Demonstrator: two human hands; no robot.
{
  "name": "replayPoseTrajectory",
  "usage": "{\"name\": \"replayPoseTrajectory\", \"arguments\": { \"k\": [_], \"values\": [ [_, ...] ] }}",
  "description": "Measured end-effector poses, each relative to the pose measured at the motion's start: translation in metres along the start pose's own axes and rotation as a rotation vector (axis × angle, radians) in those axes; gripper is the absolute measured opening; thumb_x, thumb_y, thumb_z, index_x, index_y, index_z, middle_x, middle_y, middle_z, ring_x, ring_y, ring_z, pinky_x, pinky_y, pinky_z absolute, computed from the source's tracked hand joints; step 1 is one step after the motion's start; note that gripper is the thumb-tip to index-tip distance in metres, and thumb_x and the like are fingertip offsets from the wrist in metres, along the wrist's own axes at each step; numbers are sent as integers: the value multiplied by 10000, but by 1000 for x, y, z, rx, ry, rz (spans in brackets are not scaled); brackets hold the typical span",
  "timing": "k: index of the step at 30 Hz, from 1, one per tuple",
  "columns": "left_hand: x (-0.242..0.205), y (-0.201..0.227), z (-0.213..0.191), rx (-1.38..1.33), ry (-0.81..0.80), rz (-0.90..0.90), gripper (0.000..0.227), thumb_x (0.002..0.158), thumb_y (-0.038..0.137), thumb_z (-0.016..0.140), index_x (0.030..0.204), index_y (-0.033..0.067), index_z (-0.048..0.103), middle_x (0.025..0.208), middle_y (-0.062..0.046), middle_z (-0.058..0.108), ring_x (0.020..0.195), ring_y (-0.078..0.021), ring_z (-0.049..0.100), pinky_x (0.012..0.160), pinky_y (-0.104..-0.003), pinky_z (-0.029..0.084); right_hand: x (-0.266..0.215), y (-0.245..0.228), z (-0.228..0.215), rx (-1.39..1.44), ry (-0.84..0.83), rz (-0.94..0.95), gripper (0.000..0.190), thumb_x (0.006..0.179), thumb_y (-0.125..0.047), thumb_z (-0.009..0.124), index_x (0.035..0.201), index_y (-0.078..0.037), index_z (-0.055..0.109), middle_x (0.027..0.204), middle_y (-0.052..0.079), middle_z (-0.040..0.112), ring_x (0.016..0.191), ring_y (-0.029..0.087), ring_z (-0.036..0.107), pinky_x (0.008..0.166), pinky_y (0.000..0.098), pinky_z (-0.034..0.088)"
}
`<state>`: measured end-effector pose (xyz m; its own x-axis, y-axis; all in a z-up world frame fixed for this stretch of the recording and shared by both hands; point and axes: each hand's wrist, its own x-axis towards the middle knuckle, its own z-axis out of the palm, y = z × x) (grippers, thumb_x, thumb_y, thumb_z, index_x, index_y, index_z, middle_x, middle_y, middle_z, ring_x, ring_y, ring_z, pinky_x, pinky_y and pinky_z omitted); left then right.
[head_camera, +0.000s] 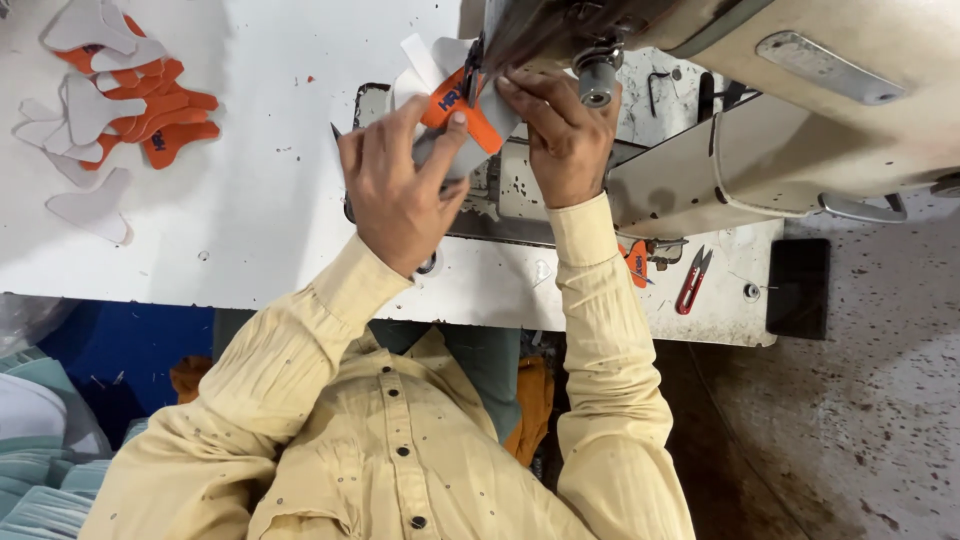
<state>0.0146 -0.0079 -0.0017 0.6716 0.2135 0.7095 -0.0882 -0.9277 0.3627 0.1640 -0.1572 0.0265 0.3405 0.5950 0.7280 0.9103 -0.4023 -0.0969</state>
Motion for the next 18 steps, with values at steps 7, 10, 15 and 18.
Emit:
{"name": "replayPoseTrajectory", "arguments": {
  "k": [7, 10, 15, 18],
  "values": [
    [14, -29, -4, 11, -37, 84, 588, 713, 148, 971, 1252, 130, 738, 1449, -99, 540, 1322, -300, 536, 1099, -496, 347, -17, -10, -1, -181, 49, -13, 298, 908, -40, 804, 1149, -216, 806, 1149, -67, 750, 1130, 158, 698, 999, 404, 396],
    [24, -42, -3, -11, -60, 139, 553, 732, 128, 964, 1246, 153, 761, 1489, -71, 553, 1414, -289, 502, 1164, -498, 293, -23, -11, 1, -236, 66, 4, 273, 936, -84, 816, 1167, -227, 793, 1161, -81, 742, 1152, 145, 686, 986, 403, 393],
    [29, -60, 0, -87, -118, 219, 513, 767, 60, 919, 1250, 140, 764, 1549, -71, 544, 1513, -268, 457, 1201, -469, 257, -24, -24, -3, -235, 67, 62, 301, 950, -65, 811, 1216, -205, 781, 1191, -64, 734, 1178, 169, 667, 985, 398, 403],
    [37, -66, 3, -109, -122, 250, 483, 772, 59, 925, 1221, 138, 764, 1549, -65, 546, 1517, -272, 453, 1208, -458, 271, -26, -25, -2, -248, 62, 74, 314, 954, -73, 811, 1239, -200, 774, 1198, -56, 729, 1179, 177, 657, 985, 397, 407]
  ]
}}
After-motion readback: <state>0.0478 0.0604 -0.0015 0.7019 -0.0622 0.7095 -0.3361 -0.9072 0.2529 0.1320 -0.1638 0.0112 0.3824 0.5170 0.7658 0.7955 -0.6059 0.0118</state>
